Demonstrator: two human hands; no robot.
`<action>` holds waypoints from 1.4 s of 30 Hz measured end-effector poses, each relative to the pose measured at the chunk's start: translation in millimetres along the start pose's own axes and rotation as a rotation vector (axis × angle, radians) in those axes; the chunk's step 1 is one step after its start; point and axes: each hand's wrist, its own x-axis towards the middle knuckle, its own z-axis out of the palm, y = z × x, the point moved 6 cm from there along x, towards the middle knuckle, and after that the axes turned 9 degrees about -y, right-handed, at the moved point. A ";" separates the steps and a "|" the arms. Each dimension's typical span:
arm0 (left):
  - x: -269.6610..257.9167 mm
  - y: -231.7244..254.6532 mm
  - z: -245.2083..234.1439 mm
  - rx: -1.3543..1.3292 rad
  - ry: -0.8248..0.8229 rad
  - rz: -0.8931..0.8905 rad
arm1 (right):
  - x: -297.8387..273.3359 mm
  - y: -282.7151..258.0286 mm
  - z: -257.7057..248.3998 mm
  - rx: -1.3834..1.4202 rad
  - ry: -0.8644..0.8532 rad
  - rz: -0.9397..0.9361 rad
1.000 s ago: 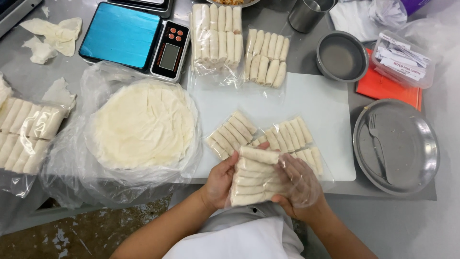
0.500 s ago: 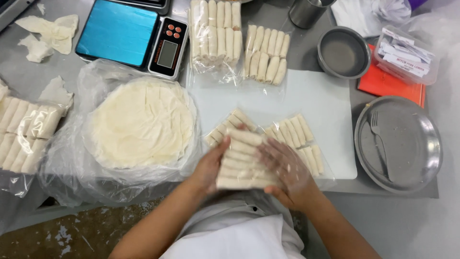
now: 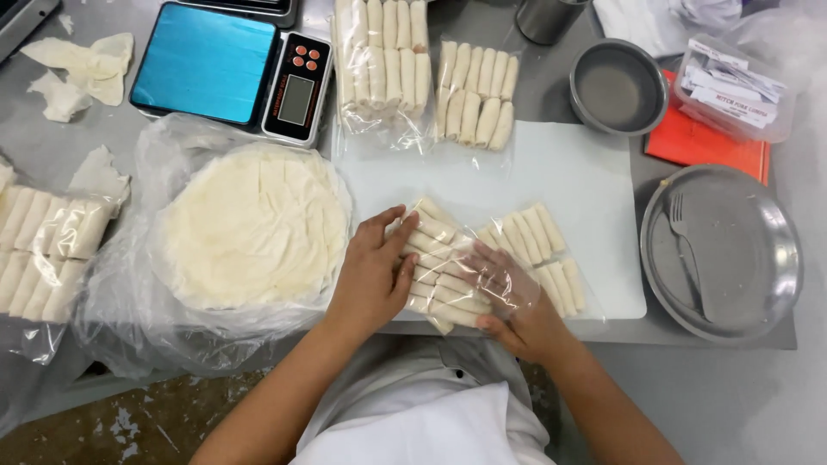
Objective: Manually packaging rolled food items into plastic bags on a production table.
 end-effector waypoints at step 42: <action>14.4 139.7 178.7 0.589 -0.529 0.516 | -41.8 77.4 -227.7 -0.040 0.450 0.658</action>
